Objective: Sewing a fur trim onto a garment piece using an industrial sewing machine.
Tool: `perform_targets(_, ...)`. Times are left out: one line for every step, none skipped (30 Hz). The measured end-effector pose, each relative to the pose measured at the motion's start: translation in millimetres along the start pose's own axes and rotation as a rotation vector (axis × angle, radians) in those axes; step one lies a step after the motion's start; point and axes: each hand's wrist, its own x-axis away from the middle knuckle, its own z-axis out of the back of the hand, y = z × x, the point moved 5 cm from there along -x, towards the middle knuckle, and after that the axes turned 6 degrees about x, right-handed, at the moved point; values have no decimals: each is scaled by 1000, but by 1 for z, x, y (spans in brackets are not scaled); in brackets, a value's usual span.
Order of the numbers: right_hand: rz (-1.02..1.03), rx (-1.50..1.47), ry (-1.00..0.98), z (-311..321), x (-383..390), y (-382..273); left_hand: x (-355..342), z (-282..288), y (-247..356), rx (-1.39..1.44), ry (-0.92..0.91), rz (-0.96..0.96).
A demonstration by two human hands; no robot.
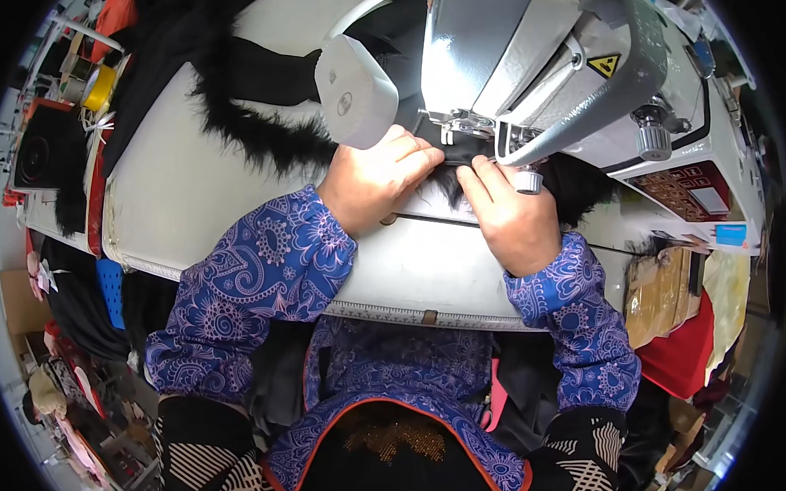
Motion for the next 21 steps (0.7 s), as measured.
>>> perform_targets(1,0,-1,0,1,1,0,1,-1,-13,7,9)
perform_targets(12,-17,10,0,2,2,-1,2,-1,-15,9,9)
perform_targets(24,-35,20,1,3,3,-1,2,-3,68,7,24)
perform_targets(27,-35,22,1,4,1,-1,3,-4,151,4,40)
perform_targets(6,-48,3,1,5,1,-1,4,-5,149,5,40)
perform_targets(-14,-61,-17,1,6,1,0,5,-6,184,-16,59)
perform_targets(-12,-62,-15,1,4,0,1,5,-7,218,-38,78)
perform_targets(-28,-87,-23,1,1,-1,2,5,-5,157,-23,63)
perform_targets(-44,-112,-30,1,-1,0,3,4,-5,159,-23,62)
perform_targets(-46,-112,-31,3,-3,1,4,5,-4,55,-15,39)
perform_targets(-56,-182,-26,6,-6,5,5,6,-2,-51,-6,18)
perform_targets(-66,-253,-20,7,-8,7,5,7,-3,-52,-7,19)
perform_targets(-67,-255,-19,5,-6,7,5,9,-2,-81,-49,-34)
perform_targets(-81,-294,-17,2,-4,9,4,9,-1,-109,-90,-89)
perform_targets(-97,-333,-15,0,-1,11,4,10,-2,-108,-90,-92)
perform_targets(-99,-331,-15,-4,2,13,5,10,-2,-96,-109,-134)
perform_targets(-93,-328,16,-7,5,14,5,9,-1,-85,-129,-177)
perform_targets(-87,-324,47,-8,6,15,5,9,2,-21,-116,-140)
perform_targets(-91,-324,48,-8,6,16,6,8,3,-19,-118,-143)
perform_targets(-63,-321,38,-7,3,15,6,8,4,9,-120,-129)
perform_targets(-35,-318,28,-6,1,13,7,8,4,37,-122,-115)
